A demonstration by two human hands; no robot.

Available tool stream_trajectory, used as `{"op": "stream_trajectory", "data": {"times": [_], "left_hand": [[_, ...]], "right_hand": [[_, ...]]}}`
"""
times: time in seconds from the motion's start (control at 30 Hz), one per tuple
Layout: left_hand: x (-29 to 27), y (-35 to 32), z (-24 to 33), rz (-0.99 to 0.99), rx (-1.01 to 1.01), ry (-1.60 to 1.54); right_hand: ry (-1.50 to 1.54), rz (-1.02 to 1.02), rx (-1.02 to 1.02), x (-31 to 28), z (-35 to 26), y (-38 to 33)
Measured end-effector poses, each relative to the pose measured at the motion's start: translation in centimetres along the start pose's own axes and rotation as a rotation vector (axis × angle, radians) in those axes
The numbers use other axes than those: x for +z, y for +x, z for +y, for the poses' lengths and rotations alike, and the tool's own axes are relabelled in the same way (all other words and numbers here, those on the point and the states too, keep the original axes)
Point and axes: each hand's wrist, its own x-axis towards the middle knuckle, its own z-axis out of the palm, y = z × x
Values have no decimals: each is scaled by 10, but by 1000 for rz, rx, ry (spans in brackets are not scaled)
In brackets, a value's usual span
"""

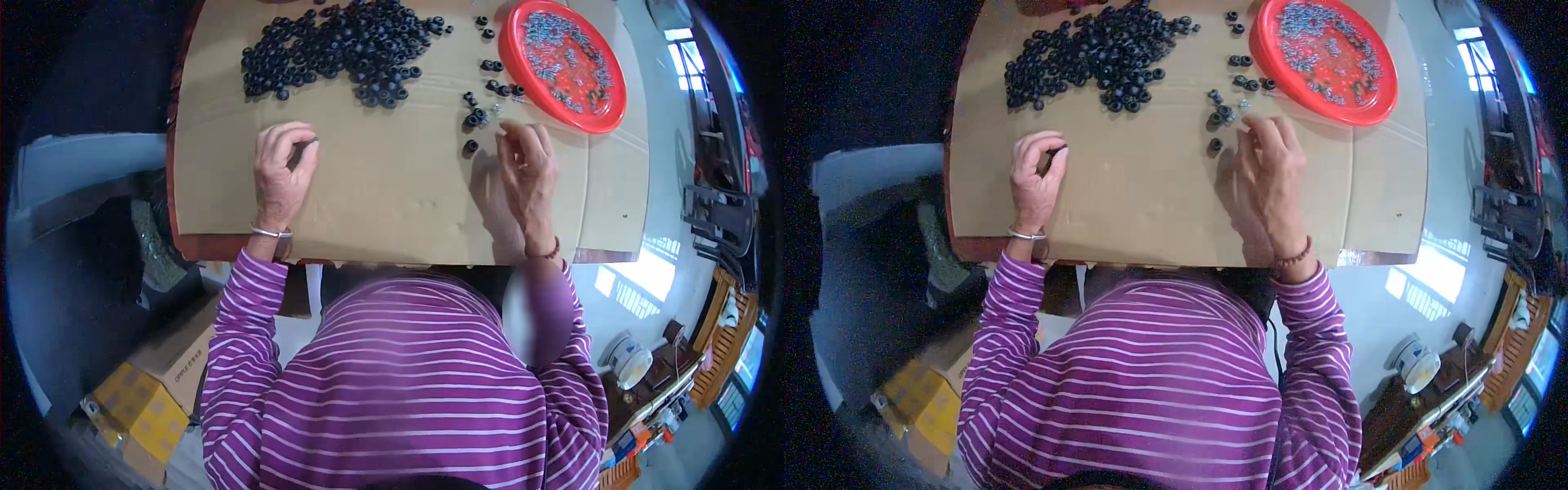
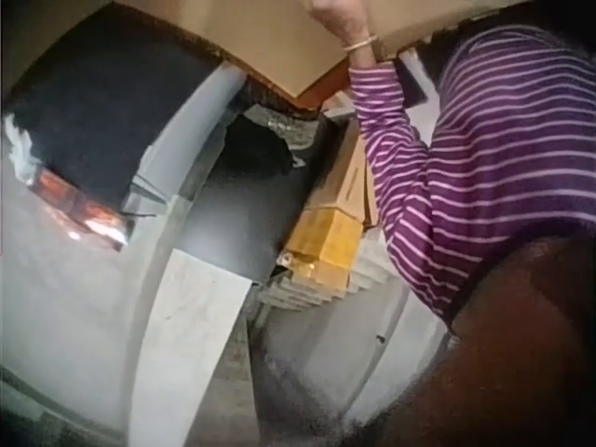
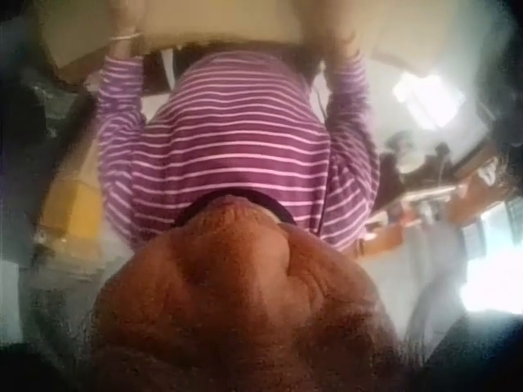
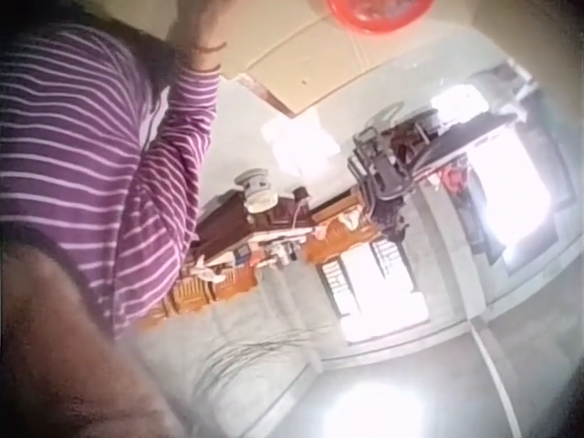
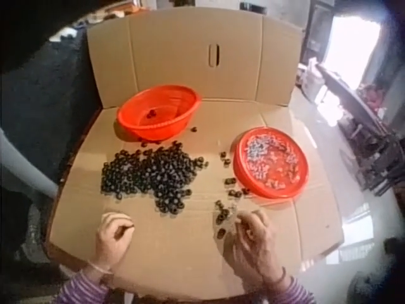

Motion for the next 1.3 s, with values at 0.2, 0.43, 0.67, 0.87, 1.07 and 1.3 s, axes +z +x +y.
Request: {"op": "stream_trajectory", "data": {"times": [0.2,0.43,0.67,0.87,1.07,1.3], "left_hand": [[-9,-4,-12,12,-65,6],[29,24,68,-76,61,-106],[118,55,116,-182,77,-238],[118,49,122,-218,34,-244],[102,36,117,-280,-443,-822],[81,41,103,-354,-832,-1474]], "right_hand": [[-188,-45,-44,14,12,20],[-194,-31,-63,3,15,14],[-27,-97,69,-30,8,4],[-18,-83,41,-58,18,3],[-352,-47,-200,-41,23,42],[-635,-172,-162,-5,9,62]]}}
